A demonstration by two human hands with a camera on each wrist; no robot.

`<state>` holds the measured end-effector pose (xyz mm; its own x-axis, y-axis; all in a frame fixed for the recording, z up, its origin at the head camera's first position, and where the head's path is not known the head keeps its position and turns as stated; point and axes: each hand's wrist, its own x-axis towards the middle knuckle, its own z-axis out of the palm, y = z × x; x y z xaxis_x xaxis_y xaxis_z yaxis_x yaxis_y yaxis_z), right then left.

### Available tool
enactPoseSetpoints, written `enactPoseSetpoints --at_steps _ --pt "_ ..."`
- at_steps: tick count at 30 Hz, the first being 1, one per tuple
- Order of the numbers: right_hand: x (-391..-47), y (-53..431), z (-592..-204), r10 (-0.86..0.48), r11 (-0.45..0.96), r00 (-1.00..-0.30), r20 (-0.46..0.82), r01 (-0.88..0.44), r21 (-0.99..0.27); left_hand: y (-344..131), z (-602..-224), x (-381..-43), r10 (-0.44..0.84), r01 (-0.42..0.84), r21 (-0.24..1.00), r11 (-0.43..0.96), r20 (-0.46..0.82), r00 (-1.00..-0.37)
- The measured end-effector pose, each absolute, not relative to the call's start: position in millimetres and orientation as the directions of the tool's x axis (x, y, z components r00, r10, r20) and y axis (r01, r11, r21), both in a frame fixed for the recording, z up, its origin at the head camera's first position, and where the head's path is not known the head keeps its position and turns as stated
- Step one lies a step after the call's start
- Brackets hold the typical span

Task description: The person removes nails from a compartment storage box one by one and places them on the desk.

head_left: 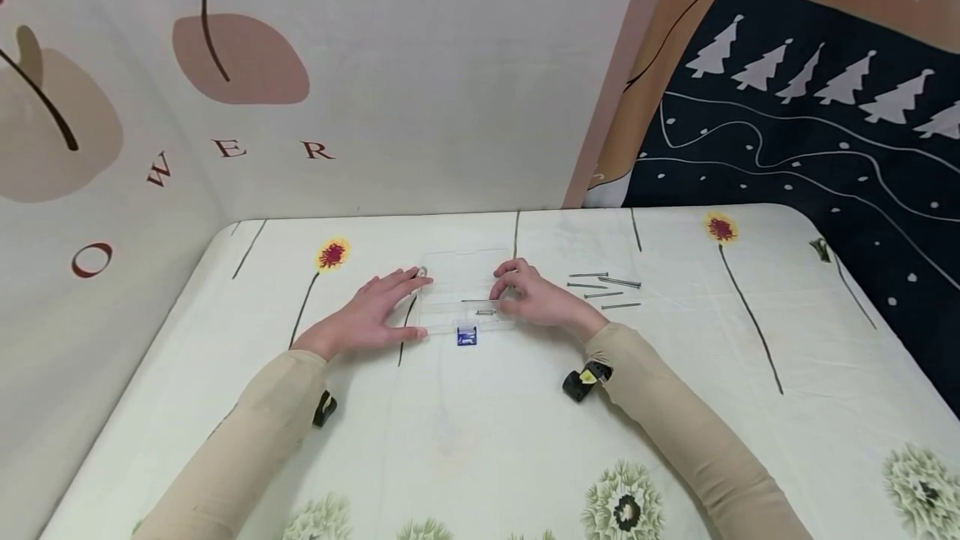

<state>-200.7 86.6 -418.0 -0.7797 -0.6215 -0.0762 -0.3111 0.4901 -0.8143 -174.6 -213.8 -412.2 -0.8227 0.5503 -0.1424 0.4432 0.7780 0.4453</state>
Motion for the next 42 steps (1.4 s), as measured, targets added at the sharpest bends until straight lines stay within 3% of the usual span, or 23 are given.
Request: enactPoseSetpoints --at_steps 8,14,42 --pt "-202 87 -421 -0.562 0.415 -0.826 -0.042 -0.238 -0.878 -213 -411 -174 0.546 0.441 0.441 0.782 -0.143 -0.826" --pt "-204 87 -421 -0.572 0.352 -0.819 0.041 -0.291 -0.89 -213 -412 -173 0.545 0.441 0.44 0.782 -0.14 -0.826" --pt "-209 132 -412 -0.388 0.407 -0.921 0.023 -0.193 -0.893 -214 -412 -174 0.55 0.445 0.446 0.777 -0.136 -0.824"
